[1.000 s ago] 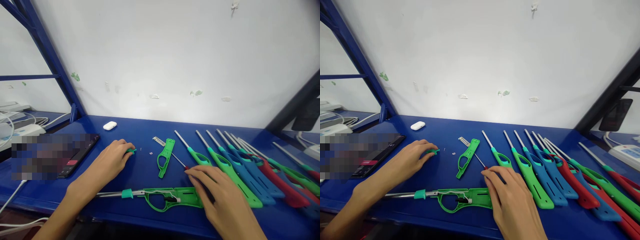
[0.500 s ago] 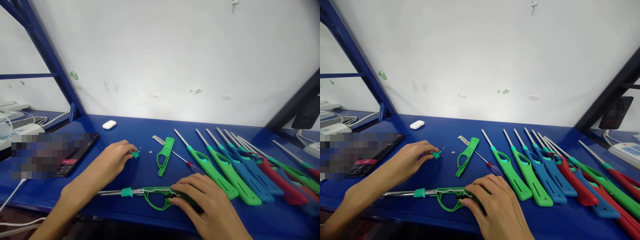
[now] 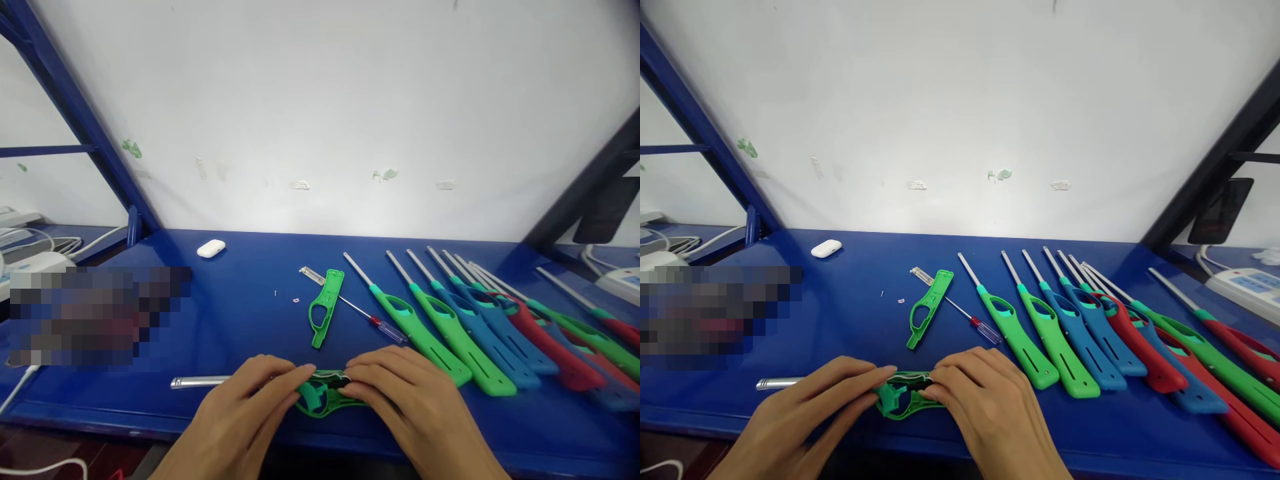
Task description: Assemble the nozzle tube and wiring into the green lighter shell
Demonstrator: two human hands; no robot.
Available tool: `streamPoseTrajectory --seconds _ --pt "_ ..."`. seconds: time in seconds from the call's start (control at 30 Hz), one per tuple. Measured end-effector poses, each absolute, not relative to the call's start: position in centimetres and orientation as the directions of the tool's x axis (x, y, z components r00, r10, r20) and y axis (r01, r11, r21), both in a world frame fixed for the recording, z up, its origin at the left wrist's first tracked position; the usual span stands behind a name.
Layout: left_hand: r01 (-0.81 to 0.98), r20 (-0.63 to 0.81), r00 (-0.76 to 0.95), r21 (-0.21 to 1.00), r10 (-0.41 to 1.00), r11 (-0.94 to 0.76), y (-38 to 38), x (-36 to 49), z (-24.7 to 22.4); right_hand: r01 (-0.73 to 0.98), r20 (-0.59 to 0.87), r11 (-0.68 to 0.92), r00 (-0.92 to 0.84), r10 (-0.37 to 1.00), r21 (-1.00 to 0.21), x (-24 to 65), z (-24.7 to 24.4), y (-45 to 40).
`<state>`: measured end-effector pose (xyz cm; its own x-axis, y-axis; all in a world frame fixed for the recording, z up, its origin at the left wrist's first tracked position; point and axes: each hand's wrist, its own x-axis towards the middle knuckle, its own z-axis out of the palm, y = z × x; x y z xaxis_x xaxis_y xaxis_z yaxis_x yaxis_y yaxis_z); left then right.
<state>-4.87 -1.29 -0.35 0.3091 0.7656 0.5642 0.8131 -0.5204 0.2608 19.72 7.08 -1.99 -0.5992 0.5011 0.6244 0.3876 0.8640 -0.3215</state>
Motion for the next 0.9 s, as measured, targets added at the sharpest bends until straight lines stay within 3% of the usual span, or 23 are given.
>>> streamPoseTrajectory --seconds 0.9 --pt "0.815 0.537 0.310 0.274 0.785 -0.510 -0.9 -4.0 -3.1 0.361 0.521 0.822 -0.643 0.562 -0.441 19.9 -2.0 6.8"
